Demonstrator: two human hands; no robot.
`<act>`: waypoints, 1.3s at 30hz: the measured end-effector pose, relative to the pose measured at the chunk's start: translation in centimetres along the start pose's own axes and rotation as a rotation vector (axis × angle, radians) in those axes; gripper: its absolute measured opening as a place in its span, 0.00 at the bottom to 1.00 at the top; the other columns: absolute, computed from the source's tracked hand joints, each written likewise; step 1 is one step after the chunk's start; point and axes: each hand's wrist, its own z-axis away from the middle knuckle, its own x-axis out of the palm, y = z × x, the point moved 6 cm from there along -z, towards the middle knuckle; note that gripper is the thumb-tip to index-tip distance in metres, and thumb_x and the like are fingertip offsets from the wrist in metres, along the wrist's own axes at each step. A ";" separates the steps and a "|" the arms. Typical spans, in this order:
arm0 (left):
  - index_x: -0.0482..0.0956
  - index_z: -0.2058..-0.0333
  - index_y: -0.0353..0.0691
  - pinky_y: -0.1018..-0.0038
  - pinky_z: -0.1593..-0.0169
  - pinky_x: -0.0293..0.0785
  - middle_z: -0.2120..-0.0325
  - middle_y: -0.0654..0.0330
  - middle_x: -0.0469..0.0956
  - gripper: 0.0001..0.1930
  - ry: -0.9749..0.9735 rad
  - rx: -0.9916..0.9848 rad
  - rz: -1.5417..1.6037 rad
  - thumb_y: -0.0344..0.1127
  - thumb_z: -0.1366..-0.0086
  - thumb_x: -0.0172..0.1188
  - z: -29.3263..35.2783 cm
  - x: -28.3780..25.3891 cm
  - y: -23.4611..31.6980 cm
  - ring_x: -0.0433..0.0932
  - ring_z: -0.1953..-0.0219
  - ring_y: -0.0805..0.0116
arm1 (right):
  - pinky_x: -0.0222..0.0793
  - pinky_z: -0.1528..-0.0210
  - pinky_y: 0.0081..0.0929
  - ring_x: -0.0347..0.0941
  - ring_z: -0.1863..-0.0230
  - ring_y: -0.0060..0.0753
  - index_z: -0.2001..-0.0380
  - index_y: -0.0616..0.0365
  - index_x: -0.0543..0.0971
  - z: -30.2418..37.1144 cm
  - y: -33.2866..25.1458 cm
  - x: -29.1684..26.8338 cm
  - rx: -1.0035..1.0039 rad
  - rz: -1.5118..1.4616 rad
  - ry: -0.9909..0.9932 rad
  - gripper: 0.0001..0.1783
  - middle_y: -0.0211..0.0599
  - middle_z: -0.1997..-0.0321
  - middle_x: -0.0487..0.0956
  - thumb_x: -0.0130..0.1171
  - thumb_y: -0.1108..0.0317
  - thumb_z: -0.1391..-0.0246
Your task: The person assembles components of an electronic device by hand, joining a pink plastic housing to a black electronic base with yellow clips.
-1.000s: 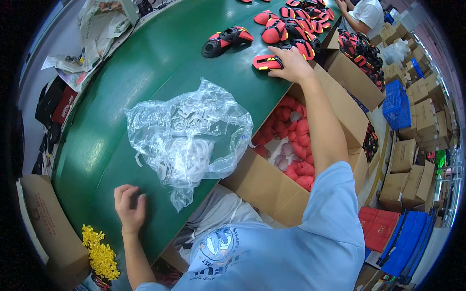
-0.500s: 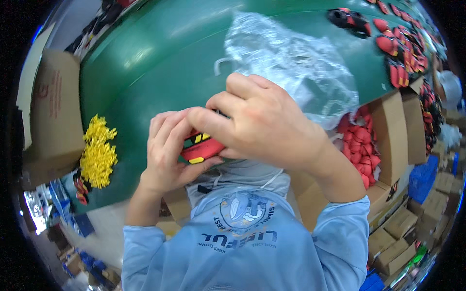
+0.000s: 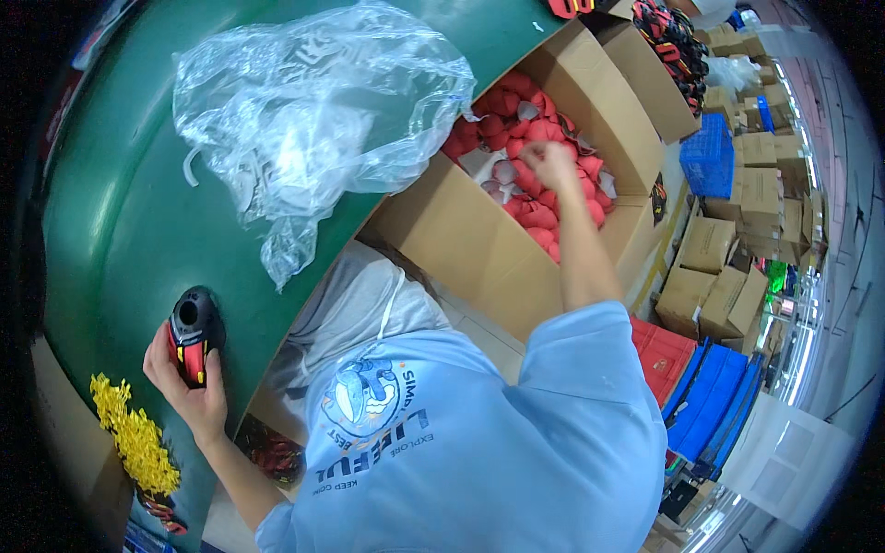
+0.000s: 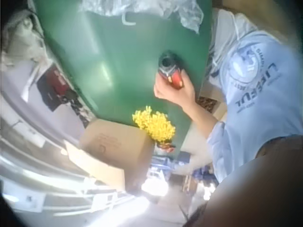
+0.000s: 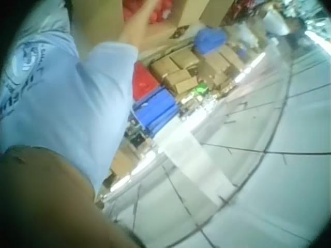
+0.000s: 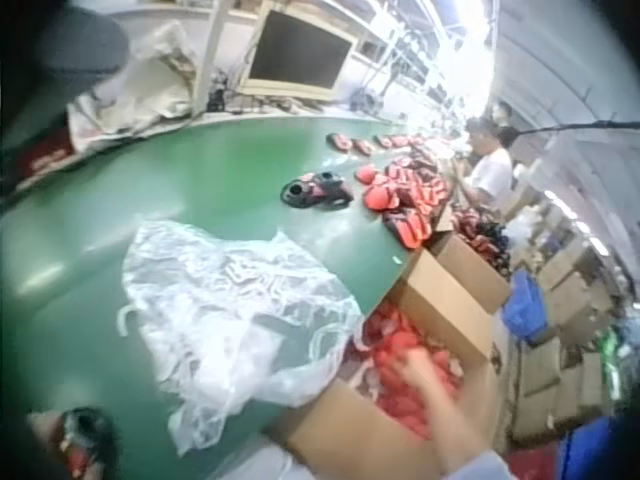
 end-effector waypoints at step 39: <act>0.79 0.42 0.42 0.56 0.41 0.70 0.46 0.57 0.80 0.34 0.095 0.002 0.074 0.39 0.49 0.79 -2.4 1.5 3.7 0.74 0.47 0.50 | 0.70 0.37 0.26 0.77 0.42 0.23 0.24 0.65 0.62 10.4 -45.4 0.9 -0.505 -1.314 -0.770 0.36 0.40 0.40 0.82 0.62 0.77 0.31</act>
